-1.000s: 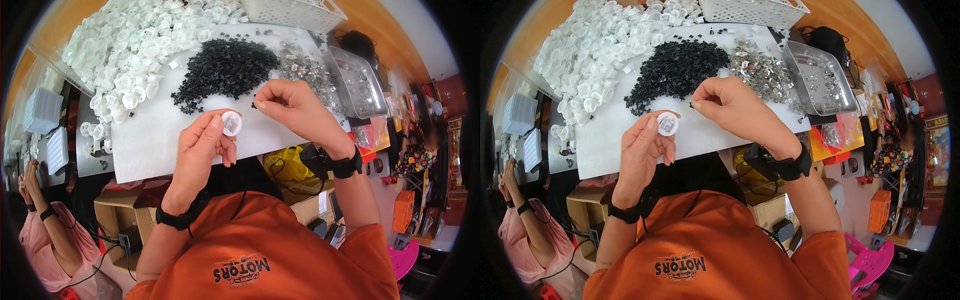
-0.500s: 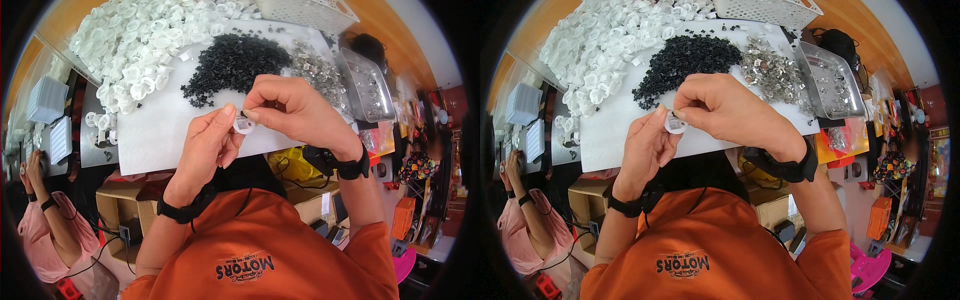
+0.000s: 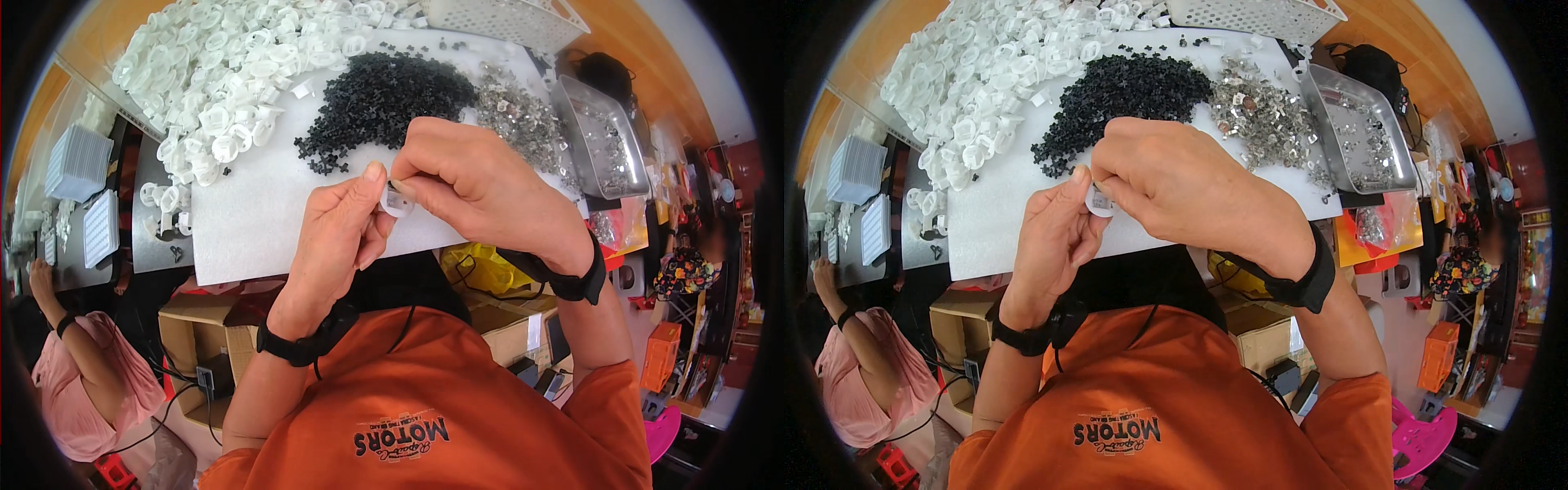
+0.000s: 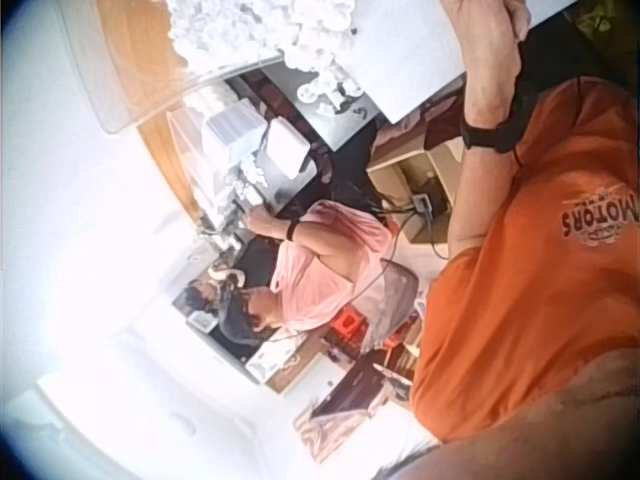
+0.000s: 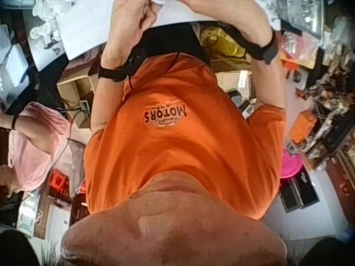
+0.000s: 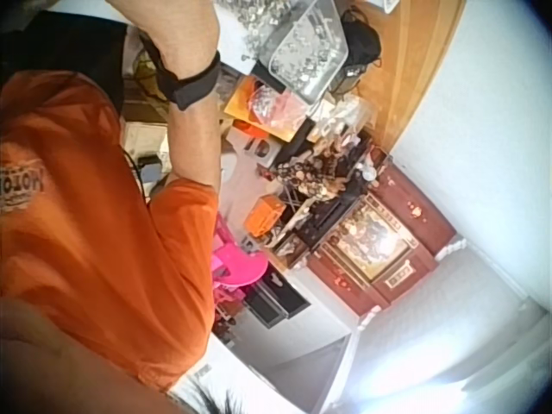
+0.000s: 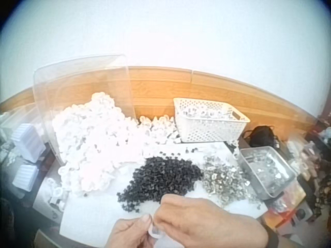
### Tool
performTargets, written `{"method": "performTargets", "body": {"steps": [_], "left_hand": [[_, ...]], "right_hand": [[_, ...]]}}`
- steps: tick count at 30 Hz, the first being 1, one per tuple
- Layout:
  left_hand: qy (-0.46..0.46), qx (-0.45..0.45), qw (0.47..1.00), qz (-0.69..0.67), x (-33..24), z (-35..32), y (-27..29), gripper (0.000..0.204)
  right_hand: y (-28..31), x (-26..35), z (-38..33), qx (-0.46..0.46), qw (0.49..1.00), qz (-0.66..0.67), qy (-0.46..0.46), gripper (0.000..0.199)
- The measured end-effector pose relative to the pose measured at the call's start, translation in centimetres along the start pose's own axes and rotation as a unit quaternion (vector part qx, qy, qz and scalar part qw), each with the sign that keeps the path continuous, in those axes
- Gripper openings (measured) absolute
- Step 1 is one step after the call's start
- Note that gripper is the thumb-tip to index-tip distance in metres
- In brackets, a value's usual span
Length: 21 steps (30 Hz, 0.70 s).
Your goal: Manually assembling small plastic caps with black components and metal rings.
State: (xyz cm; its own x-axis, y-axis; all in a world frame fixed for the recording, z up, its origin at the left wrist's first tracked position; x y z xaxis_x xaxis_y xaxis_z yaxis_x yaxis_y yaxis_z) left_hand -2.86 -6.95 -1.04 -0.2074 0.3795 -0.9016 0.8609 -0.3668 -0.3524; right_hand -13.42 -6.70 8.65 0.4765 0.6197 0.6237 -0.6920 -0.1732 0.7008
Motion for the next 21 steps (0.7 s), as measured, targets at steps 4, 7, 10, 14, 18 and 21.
{"method": "performTargets", "body": {"steps": [4,7,10,14,18,21], "left_hand": [[-0.002,-0.007,1.0,0.007,0.03,0.08,0.03,0.049],[0.001,-0.007,1.0,0.007,0.08,0.11,0.05,0.049],[0.004,-0.011,1.0,0.006,0.15,0.12,0.09,0.049],[-0.003,-0.015,1.0,0.001,0.12,0.13,0.09,0.05],[-0.004,-0.012,1.0,-0.002,0.05,0.09,-0.14,0.05],[-0.007,-0.016,1.0,-0.003,0.12,0.06,0.0,0.049]], "right_hand": [[-0.15,-0.06,-0.22,0.002,1.0,-0.014,-0.015,0.005],[-0.14,-0.06,-0.29,-0.006,1.0,-0.023,-0.017,0.005],[-0.15,0.1,-0.33,-0.012,0.999,-0.03,-0.015,0.005],[-0.46,0.55,-0.59,-0.011,0.997,-0.06,-0.035,0.004],[-0.46,0.21,-0.97,-0.029,0.996,-0.079,-0.027,0.003],[-0.54,0.29,-1.01,-0.027,0.996,-0.082,-0.026,0.003]]}}
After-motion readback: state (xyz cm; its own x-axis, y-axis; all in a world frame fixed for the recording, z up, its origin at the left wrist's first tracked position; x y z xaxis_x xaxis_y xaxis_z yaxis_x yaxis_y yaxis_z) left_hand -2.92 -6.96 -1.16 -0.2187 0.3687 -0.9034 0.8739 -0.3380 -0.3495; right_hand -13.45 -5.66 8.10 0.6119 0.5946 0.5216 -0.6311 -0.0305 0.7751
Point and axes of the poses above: each hand's wrist, its own z-axis towards the middle knuckle, its own y-axis out of the back of the hand, x = y × z, the point moved 7 cm from there along z, towards the middle knuckle, and after that the axes turned 6 degrees about z, right-handed, at the moved point
